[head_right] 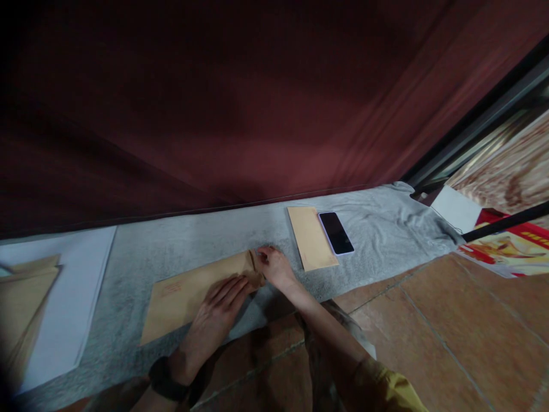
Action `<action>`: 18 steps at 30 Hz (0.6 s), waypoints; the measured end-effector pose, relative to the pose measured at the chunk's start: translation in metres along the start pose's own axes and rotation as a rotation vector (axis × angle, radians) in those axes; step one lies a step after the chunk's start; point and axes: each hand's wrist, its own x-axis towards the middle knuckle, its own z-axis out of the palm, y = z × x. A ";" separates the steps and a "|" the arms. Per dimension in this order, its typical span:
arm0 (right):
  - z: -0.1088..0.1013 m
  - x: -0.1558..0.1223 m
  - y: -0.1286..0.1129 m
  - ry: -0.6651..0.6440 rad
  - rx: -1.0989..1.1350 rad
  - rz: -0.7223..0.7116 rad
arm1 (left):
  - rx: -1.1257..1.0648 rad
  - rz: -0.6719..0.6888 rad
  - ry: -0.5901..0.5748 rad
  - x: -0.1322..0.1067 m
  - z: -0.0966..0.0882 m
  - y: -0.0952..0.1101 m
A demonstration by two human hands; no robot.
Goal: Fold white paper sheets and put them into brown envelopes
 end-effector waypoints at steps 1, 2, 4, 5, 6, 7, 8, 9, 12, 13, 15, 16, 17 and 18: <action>0.000 0.001 0.000 -0.006 0.040 -0.003 | -0.007 0.003 0.029 0.000 -0.001 0.000; 0.000 0.001 0.000 -0.015 0.083 -0.005 | -0.013 0.005 0.059 -0.001 -0.002 0.000; 0.001 0.002 0.001 -0.046 0.184 0.011 | -0.030 -0.011 0.118 -0.001 -0.005 -0.001; 0.001 0.003 0.001 -0.069 0.246 0.033 | -0.045 -0.030 0.150 -0.002 -0.005 -0.002; 0.002 0.003 0.001 -0.098 0.321 0.060 | -0.066 -0.054 0.172 -0.001 -0.006 -0.003; 0.002 0.003 0.000 -0.130 0.399 0.089 | -0.088 -0.077 0.185 -0.001 -0.006 -0.004; 0.003 0.003 0.000 -0.158 0.466 0.112 | -0.103 -0.101 0.193 0.000 -0.006 -0.004; 0.004 0.004 -0.001 -0.183 0.522 0.129 | -0.105 -0.127 0.196 0.001 -0.006 -0.004; 0.004 0.003 -0.004 -0.216 0.650 0.163 | -0.049 -0.215 0.173 0.003 -0.003 -0.005; 0.003 0.003 -0.005 -0.213 0.686 0.179 | -0.025 -0.239 0.166 0.004 -0.002 -0.005; 0.000 0.001 -0.008 -0.190 0.760 0.229 | 0.011 -0.255 0.147 0.004 -0.002 -0.006; -0.002 -0.001 -0.010 -0.174 0.786 0.256 | 0.028 -0.250 0.142 0.004 -0.003 -0.007; -0.005 -0.003 -0.011 -0.161 0.810 0.284 | 0.047 -0.238 0.142 0.004 -0.004 -0.008; -0.008 -0.005 -0.013 -0.151 0.835 0.312 | 0.066 -0.223 0.145 0.004 -0.006 -0.009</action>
